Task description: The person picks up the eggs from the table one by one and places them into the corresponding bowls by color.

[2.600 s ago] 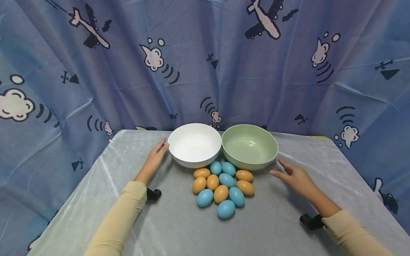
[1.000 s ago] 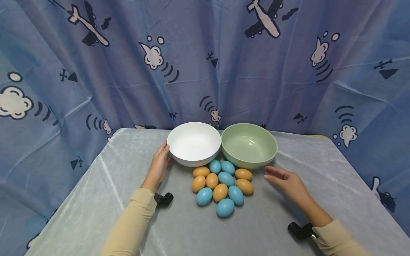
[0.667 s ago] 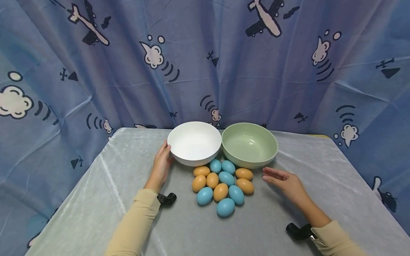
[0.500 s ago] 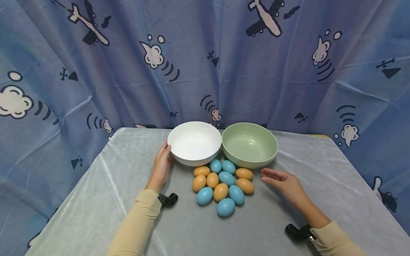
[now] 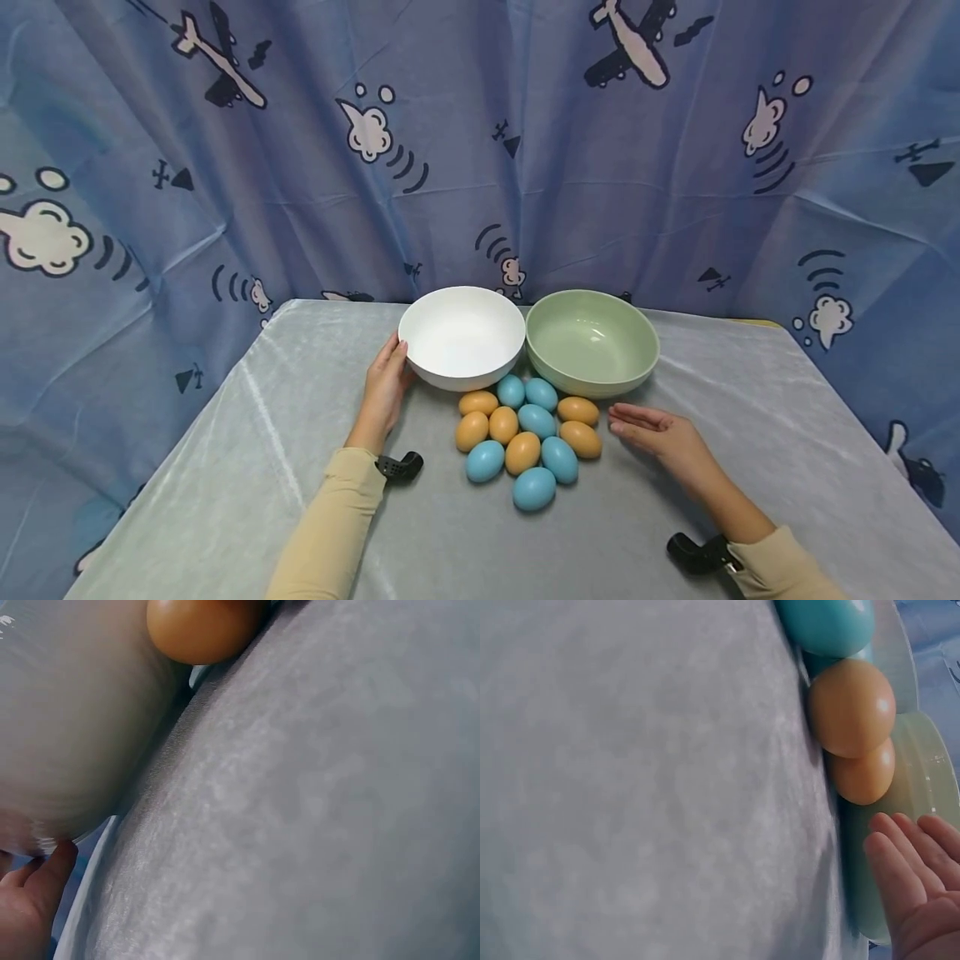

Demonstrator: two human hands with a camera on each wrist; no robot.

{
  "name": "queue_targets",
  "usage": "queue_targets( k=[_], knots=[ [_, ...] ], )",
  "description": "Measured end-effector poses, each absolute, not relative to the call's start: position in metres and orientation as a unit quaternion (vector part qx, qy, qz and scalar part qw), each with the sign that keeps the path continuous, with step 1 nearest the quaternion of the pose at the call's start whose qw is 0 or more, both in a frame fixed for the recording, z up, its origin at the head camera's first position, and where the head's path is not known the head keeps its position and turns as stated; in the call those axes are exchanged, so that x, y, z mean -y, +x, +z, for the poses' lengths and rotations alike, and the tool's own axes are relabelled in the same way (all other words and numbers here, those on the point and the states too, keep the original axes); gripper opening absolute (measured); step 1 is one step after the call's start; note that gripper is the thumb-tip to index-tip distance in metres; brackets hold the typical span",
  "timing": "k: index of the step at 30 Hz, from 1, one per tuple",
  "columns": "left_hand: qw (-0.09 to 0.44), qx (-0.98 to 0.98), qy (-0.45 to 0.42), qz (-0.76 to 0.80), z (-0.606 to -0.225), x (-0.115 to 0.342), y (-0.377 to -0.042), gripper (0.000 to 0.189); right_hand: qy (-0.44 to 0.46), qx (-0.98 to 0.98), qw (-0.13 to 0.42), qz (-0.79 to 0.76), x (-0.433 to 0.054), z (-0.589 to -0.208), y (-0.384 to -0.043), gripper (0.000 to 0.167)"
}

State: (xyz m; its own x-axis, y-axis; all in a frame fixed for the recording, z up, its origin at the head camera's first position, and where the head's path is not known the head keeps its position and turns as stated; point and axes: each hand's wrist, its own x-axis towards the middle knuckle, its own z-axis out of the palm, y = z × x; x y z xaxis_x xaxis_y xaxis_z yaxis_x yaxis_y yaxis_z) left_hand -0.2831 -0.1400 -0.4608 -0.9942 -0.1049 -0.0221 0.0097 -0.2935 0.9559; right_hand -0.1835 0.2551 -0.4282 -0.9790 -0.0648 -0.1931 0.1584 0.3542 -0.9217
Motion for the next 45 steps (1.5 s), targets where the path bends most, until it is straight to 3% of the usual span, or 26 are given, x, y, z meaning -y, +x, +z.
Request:
queue_targets(
  k=[9,45],
  knots=[
    [0.033,0.611,0.032,-0.790,-0.464,0.144,-0.279,0.061,0.019,-0.792,0.122,-0.598,-0.253,-0.433,-0.183,0.060],
    [0.035,0.599,0.031,-0.800,-0.468,0.143,-0.284,0.064,0.019,-0.783,0.129,-0.608,-0.244,-0.441,-0.186,0.058]
  ],
)
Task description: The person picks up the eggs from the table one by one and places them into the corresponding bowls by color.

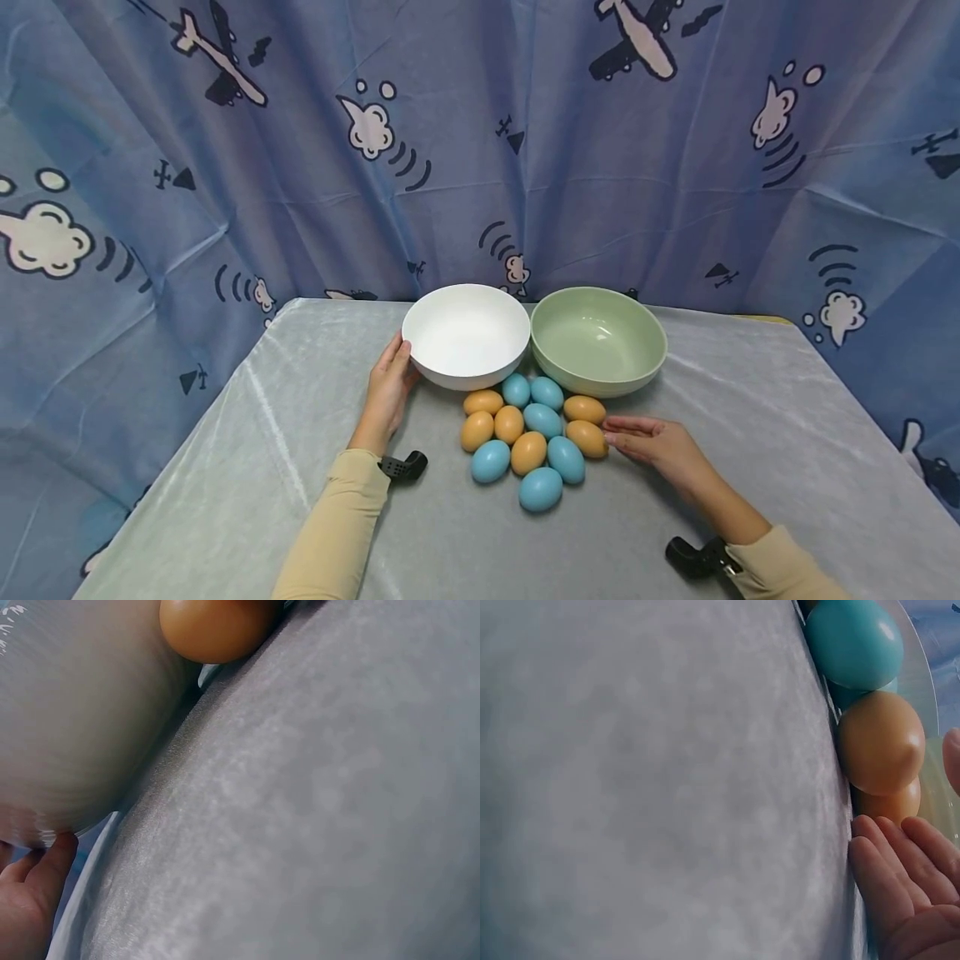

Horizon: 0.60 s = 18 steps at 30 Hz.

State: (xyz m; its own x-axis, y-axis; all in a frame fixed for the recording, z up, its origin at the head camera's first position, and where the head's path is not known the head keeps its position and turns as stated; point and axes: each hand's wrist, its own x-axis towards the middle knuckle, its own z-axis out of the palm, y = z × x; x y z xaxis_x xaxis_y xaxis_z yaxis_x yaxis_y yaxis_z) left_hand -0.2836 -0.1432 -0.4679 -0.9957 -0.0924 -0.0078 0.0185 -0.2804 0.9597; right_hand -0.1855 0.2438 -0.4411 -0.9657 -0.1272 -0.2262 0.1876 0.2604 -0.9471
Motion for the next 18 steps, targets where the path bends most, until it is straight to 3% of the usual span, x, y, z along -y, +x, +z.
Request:
queue_targets(
  k=[18],
  knots=[
    [0.032,0.595,0.041,-0.802,-0.4654,0.1424,-0.2831,0.062,0.027,-0.781,0.143,-0.607,-0.2398,-0.4422,-0.1850,0.057]
  ],
)
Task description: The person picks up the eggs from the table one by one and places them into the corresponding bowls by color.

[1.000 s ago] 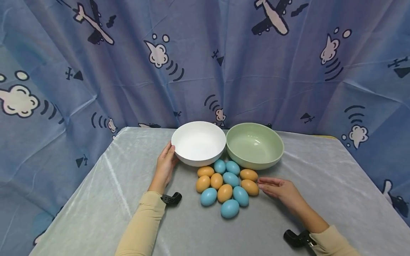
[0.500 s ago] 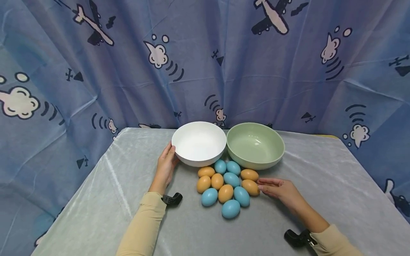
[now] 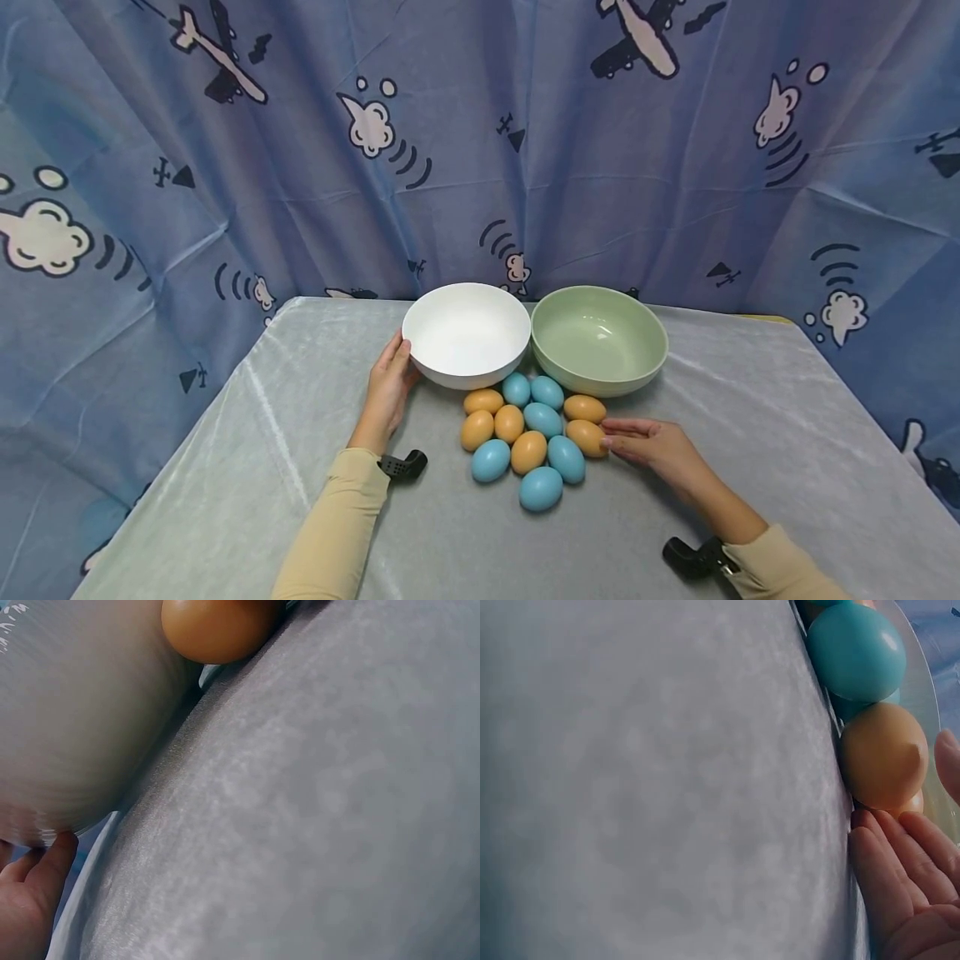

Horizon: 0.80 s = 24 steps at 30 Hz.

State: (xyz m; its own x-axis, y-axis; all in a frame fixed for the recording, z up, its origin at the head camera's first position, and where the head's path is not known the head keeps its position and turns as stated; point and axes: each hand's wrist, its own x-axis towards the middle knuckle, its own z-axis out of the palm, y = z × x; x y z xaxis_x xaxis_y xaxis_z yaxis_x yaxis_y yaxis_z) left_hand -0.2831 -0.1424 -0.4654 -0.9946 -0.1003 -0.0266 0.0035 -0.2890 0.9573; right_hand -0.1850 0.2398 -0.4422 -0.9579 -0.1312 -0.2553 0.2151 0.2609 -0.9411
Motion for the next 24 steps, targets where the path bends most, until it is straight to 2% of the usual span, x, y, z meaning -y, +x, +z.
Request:
queue_targets(
  k=[24],
  knots=[
    [0.035,0.589,0.045,-0.806,-0.4679,0.1422,-0.2845,0.063,0.031,-0.790,0.153,-0.592,-0.2356,-0.4417,-0.1856,0.057]
  ],
)
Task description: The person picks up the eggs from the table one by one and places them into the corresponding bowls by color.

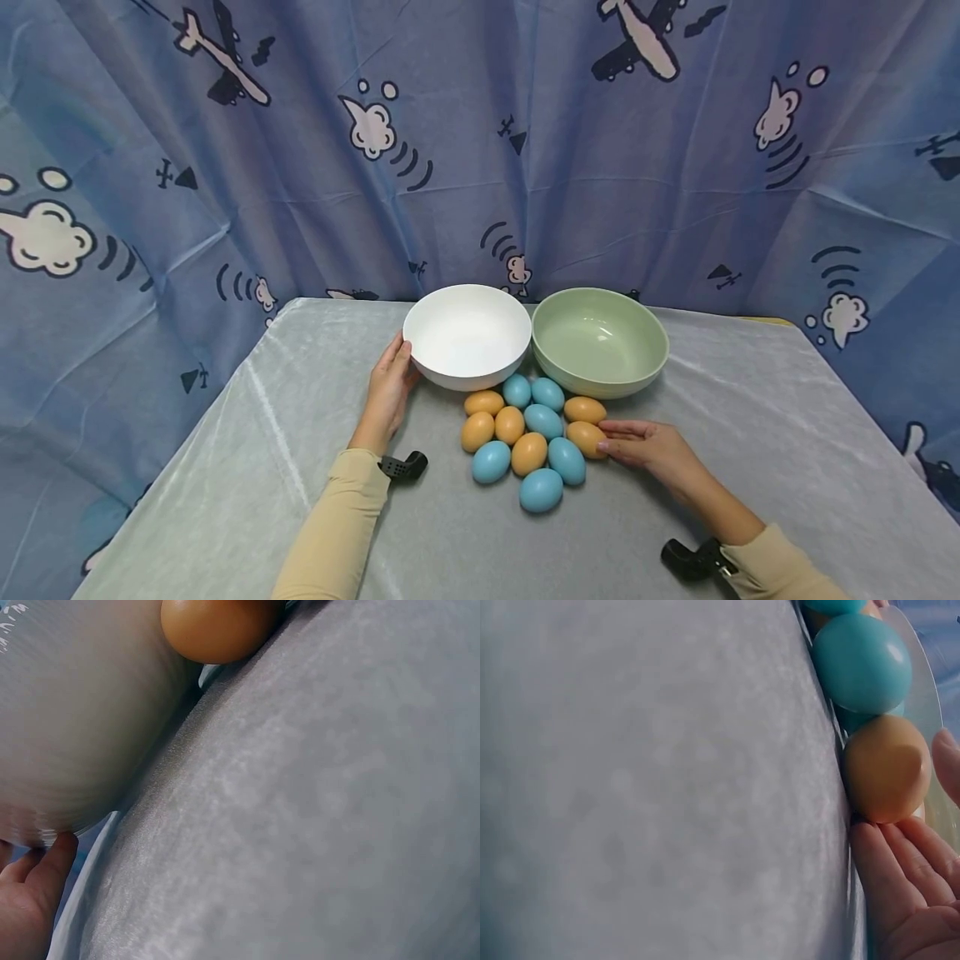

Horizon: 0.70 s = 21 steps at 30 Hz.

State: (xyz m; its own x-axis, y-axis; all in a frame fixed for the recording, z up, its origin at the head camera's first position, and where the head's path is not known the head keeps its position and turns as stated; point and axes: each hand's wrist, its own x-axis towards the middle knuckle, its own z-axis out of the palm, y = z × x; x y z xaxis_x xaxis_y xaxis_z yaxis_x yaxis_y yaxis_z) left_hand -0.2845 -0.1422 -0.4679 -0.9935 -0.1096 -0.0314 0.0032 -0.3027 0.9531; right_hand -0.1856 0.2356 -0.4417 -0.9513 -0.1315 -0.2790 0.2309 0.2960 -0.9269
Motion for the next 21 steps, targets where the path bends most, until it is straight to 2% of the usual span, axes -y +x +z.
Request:
queue_targets(
  k=[21],
  knots=[
    [0.037,0.594,0.039,-0.803,-0.4692,0.1438,-0.2846,0.064,0.033,-0.808,0.133,-0.573,-0.2305,-0.4432,-0.1845,0.057]
  ],
)
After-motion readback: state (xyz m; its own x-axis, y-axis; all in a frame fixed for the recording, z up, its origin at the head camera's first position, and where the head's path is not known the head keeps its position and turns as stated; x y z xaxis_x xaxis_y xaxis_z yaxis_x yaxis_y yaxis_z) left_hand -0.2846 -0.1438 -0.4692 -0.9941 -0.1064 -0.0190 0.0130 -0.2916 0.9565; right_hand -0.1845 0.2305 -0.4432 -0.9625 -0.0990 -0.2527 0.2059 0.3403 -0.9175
